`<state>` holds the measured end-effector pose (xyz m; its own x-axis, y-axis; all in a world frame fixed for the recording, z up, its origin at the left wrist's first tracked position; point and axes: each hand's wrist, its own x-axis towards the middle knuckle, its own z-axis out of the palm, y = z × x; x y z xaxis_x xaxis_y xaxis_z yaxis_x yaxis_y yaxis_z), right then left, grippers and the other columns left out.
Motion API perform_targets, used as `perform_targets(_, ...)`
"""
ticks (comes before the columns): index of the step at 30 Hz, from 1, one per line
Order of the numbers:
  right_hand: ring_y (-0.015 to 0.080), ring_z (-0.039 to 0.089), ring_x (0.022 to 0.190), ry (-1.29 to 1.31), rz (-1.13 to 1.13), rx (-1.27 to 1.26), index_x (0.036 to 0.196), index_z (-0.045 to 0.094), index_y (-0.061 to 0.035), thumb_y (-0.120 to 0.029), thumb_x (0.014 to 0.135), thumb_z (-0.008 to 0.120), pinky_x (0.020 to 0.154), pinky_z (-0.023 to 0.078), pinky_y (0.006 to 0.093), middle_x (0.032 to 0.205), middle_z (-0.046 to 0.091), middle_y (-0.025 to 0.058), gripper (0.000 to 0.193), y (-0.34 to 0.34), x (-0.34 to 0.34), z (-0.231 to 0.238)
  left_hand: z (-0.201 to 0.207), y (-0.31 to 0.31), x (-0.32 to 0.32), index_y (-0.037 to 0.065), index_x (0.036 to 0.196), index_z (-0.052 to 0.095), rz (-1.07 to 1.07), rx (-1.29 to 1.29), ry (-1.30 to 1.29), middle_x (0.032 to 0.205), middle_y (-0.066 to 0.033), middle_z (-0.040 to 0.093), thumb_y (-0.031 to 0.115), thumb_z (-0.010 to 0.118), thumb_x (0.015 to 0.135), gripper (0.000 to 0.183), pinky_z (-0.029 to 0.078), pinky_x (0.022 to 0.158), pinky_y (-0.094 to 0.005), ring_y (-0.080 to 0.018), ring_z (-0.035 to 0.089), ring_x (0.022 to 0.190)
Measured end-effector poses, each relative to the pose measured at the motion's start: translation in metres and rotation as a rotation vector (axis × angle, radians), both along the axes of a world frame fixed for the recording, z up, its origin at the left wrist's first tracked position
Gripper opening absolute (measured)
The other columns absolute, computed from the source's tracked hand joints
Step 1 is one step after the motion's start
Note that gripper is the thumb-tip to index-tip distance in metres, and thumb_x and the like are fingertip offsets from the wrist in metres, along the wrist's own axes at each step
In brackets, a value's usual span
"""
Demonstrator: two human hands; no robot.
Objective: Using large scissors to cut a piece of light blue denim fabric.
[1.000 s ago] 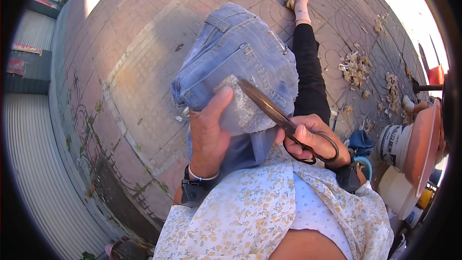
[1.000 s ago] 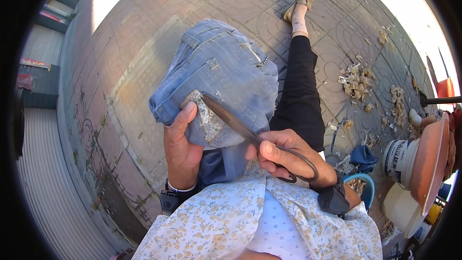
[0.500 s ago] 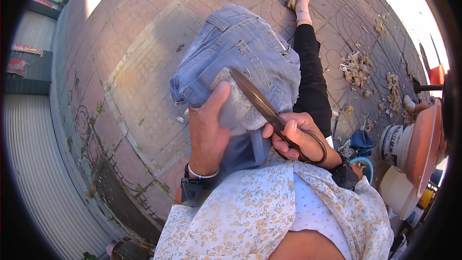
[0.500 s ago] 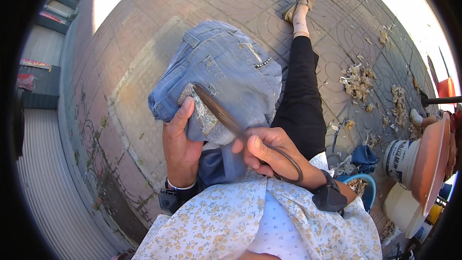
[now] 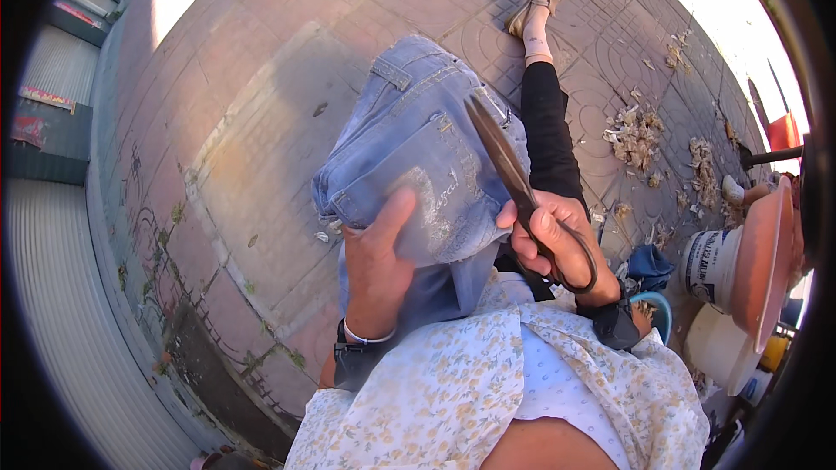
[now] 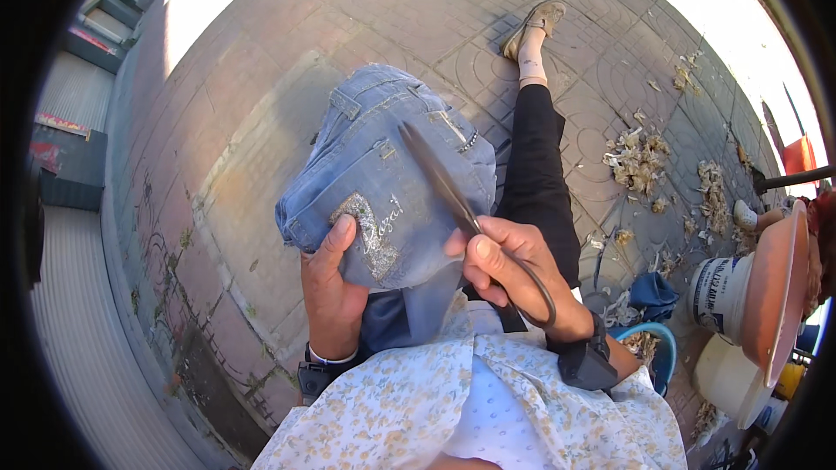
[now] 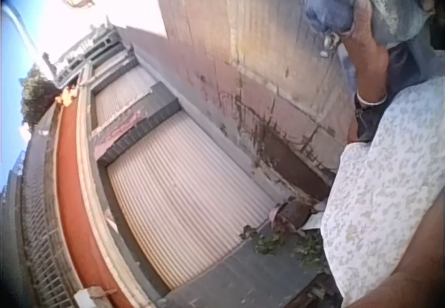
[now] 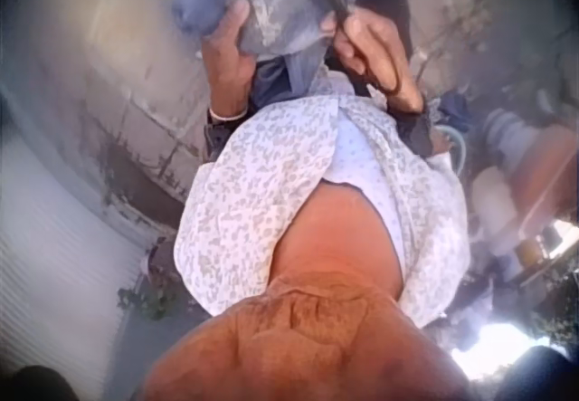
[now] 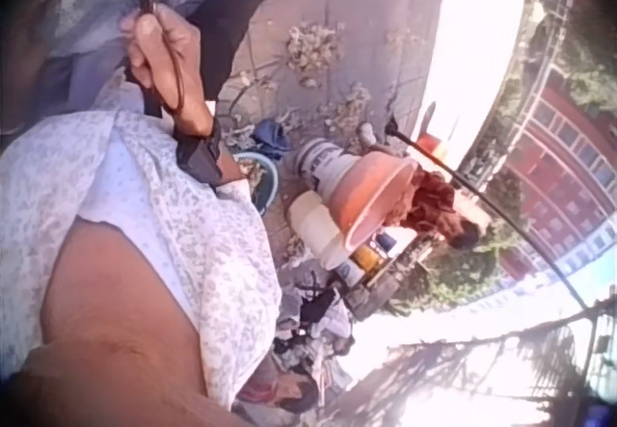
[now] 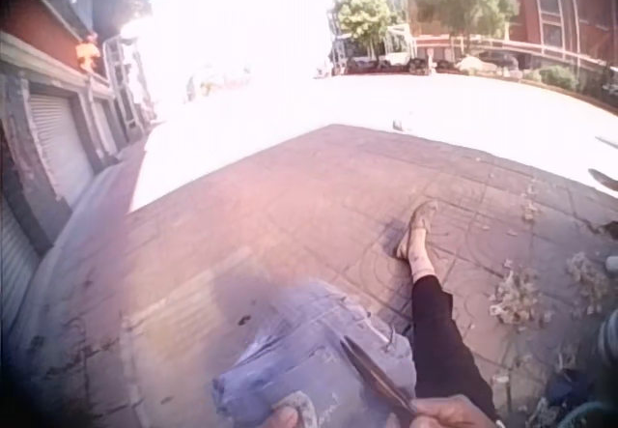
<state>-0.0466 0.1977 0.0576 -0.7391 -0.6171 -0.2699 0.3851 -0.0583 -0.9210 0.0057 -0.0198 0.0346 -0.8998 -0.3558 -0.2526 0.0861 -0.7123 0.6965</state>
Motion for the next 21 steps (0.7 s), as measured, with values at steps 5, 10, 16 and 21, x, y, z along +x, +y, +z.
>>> perform_targets(5,0.0038,0.04,0.051,-0.091,0.037,-0.037,0.111,0.061,0.0024,-0.035,0.105,0.051,0.047,0.032,0.0205,0.069,0.05,-0.0005,0.039,-0.002,0.014,0.0,0.01,-0.003,0.004,0.003,0.133,0.056,0.016,-0.113,0.014,0.128,-0.0095,0.062,0.005,0.073,0.086,0.051,0.048,0.102,-0.0378,-0.0217,0.061,0.115)
perform_targets(10,0.0042,0.039,0.052,-0.158,-0.013,0.007,0.111,0.06,0.0027,-0.035,0.106,0.048,0.048,0.031,0.02,0.07,0.049,0.0003,0.04,-0.011,0.022,0.002,0.013,-0.001,0.008,0.001,0.121,0.064,0.102,-0.271,0.019,0.114,-0.0061,0.068,0.003,0.075,0.083,0.04,0.049,0.092,-0.0301,-0.0151,0.064,0.102)
perform_targets(16,0.0043,0.04,0.052,-0.174,-0.016,-0.002,0.111,0.06,0.0022,-0.036,0.106,0.048,0.048,0.031,0.02,0.07,0.049,0.0001,0.04,-0.018,0.033,0.01,0.022,-0.011,0.022,0.001,0.118,0.066,0.071,-0.187,0.004,0.113,-0.0055,0.069,0.003,0.074,0.083,0.036,0.05,0.089,-0.0297,-0.0136,0.065,0.1)
perform_targets(21,0.0043,0.04,0.052,-0.16,-0.041,-0.006,0.111,0.06,0.0016,-0.036,0.106,0.048,0.048,0.031,0.0199,0.07,0.049,-0.0001,0.04,-0.02,0.042,0.019,0.026,-0.033,0.045,0.002,0.13,0.055,-0.065,-0.063,0.052,0.121,-0.0098,0.065,0.006,0.071,0.086,0.047,0.052,0.096,-0.0378,-0.0209,0.065,0.109)
